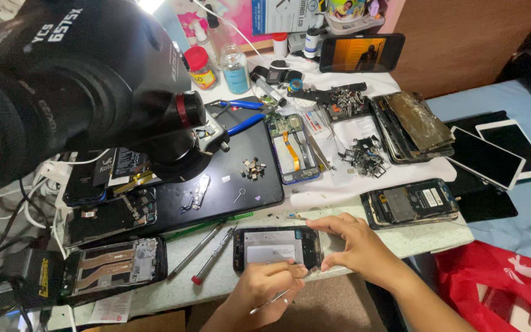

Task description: The person uses a small metal tool to pry and adjust components on a disassembled mobile phone. They repeatedly lift and press down a flexible ribbon cable near the top edge of the device while holding it steady with the other hand.

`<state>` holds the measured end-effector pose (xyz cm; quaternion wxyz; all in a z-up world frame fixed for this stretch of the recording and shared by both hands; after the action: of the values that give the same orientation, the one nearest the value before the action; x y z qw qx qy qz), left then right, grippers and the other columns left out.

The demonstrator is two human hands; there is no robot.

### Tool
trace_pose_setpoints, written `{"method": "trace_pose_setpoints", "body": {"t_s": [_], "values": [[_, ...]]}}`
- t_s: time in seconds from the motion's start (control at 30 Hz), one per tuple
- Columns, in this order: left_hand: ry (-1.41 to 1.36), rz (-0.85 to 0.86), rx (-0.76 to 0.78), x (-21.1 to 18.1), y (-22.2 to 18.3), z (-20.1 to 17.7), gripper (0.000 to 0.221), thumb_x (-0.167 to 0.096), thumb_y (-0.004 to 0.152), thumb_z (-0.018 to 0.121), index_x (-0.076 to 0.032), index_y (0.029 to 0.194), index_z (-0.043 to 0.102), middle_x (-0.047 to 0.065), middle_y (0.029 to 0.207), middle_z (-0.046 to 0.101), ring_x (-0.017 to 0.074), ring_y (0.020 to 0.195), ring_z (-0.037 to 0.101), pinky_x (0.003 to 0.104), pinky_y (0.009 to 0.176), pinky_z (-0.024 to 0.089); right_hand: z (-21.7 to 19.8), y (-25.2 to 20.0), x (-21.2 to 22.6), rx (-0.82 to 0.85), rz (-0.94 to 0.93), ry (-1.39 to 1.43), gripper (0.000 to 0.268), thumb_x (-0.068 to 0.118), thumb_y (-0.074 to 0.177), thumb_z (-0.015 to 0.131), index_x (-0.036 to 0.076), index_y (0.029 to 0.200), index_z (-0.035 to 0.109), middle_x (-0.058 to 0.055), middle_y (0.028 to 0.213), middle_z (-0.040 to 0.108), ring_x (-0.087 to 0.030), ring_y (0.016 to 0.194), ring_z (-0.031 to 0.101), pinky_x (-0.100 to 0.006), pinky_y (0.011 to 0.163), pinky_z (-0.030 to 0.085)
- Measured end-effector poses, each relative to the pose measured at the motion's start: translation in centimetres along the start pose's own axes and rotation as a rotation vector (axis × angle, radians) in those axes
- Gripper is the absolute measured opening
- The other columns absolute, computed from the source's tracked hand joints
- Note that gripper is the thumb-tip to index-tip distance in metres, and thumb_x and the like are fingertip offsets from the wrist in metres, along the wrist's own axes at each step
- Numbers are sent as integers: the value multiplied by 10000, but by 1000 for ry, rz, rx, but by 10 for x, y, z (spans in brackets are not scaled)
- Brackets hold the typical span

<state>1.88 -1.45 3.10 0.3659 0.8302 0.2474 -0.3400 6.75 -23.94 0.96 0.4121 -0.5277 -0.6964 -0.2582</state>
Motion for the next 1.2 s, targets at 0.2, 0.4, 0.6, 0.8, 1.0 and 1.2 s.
{"method": "trace_pose_setpoints", "body": {"t_s": [0.2,0.4,0.6,0.8,1.0,1.2], "values": [[66,59,-66,2,-2,6,98,19,862,755,-11,879,663,131,1034,770,324,904,769,405,988,618,1,-2,0,-60,-126,6,744,157,487,928,137,1200,715,-71,1112,742,-257,1049,682,-358,872,548],[128,65,-128,-2,-5,15,106,4,883,752,-4,855,650,131,1015,768,306,950,781,405,972,622,4,-2,-2,-63,-101,5,748,150,484,926,140,1203,719,-79,1103,738,-255,1048,690,-357,906,555],[207,86,-173,-12,-5,18,88,10,877,745,12,856,659,132,1006,761,298,959,774,404,966,620,5,-2,-2,-49,6,-21,776,119,488,913,170,1238,721,-82,1082,719,-253,1031,690,-358,902,562],[313,148,-192,-16,-5,22,128,17,893,737,1,824,630,123,1012,758,283,987,779,397,983,617,4,-2,1,-54,-93,9,730,132,509,910,137,1211,709,-97,1114,724,-260,1068,705,-357,947,565],[288,117,-270,-12,-13,31,99,13,871,752,6,858,654,138,1010,755,299,939,766,404,971,618,5,-4,-2,-30,-105,-4,722,108,535,891,131,1232,703,-98,1130,729,-262,1087,706,-355,963,561],[-20,-151,-261,12,-14,22,142,26,848,782,9,864,641,145,967,764,291,875,791,330,752,620,5,-5,-5,-17,-108,17,754,117,533,905,152,1256,696,-98,1170,711,-263,1112,689,-363,980,548]]}}
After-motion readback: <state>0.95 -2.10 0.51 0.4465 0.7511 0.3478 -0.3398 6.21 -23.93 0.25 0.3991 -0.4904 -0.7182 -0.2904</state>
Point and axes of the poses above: each hand's wrist, its own y-axis towards the middle knuckle, its own z-axis out of the palm, x = y × z, the point moved 3 cm from there along y, towards the middle knuckle
